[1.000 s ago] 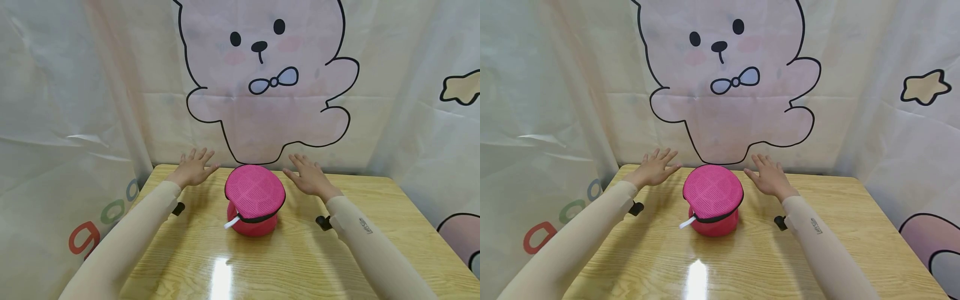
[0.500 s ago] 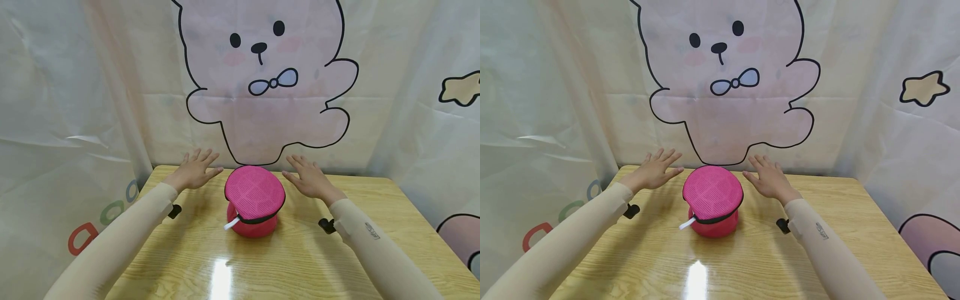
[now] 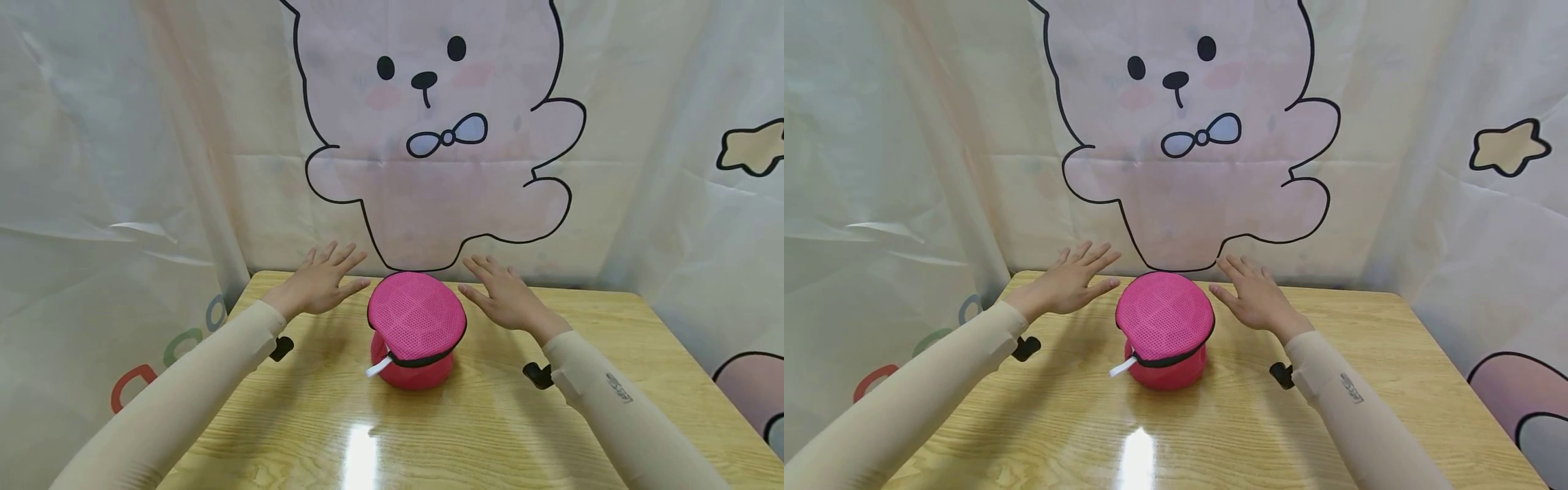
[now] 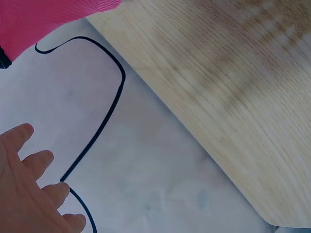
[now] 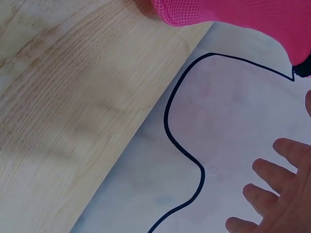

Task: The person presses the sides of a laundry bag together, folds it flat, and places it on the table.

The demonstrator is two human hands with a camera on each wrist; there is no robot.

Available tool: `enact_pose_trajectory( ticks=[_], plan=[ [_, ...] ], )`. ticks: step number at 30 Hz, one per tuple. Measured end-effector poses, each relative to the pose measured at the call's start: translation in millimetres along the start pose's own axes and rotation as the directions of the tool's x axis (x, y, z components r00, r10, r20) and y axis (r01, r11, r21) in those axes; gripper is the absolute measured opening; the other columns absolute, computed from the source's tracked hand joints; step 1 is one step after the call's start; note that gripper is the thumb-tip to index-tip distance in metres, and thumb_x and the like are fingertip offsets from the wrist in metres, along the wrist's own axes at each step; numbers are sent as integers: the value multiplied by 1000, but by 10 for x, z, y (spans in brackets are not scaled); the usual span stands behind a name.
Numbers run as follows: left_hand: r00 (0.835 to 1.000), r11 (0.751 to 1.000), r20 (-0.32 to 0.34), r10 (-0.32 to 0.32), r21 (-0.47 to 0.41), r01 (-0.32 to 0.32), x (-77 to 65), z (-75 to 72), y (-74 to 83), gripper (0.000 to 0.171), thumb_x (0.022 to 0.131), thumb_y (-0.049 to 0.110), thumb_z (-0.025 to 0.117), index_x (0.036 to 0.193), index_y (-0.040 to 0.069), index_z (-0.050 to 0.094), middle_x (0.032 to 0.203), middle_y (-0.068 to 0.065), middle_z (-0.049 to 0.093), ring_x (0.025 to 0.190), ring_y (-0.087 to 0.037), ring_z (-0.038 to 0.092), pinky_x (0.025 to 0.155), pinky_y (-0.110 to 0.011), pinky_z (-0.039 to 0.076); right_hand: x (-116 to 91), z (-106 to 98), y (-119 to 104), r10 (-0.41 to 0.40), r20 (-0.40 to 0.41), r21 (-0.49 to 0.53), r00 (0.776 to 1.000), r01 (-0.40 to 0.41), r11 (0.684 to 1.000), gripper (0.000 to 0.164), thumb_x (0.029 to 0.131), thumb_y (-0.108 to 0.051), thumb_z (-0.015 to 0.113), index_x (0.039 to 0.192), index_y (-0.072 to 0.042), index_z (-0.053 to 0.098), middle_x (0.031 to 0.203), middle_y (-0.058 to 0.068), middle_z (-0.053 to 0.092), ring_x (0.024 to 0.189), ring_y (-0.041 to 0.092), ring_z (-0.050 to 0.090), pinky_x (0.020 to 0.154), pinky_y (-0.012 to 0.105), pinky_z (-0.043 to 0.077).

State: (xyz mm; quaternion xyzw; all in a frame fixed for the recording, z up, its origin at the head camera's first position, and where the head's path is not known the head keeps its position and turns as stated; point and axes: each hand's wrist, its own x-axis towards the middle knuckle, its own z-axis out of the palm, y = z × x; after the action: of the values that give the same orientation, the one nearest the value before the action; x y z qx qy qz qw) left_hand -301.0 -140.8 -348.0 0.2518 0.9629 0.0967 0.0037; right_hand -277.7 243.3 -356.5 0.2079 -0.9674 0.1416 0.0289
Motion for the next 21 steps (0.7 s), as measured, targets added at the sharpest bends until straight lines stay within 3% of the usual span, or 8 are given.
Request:
enact_pose_trajectory(
  ticks=[21],
  plan=[
    [994,994,-5,107,9,-107,-144,-99,220,72,104,70,33,167,39,15,176,2,11,163,-33,-2,128,-66,-1,-137,-104,-189,-62,-21,18,998,63,998,70,108,-51,48,165,-15,28,171,16,26,160,44,14,124,72,9]
  ],
)
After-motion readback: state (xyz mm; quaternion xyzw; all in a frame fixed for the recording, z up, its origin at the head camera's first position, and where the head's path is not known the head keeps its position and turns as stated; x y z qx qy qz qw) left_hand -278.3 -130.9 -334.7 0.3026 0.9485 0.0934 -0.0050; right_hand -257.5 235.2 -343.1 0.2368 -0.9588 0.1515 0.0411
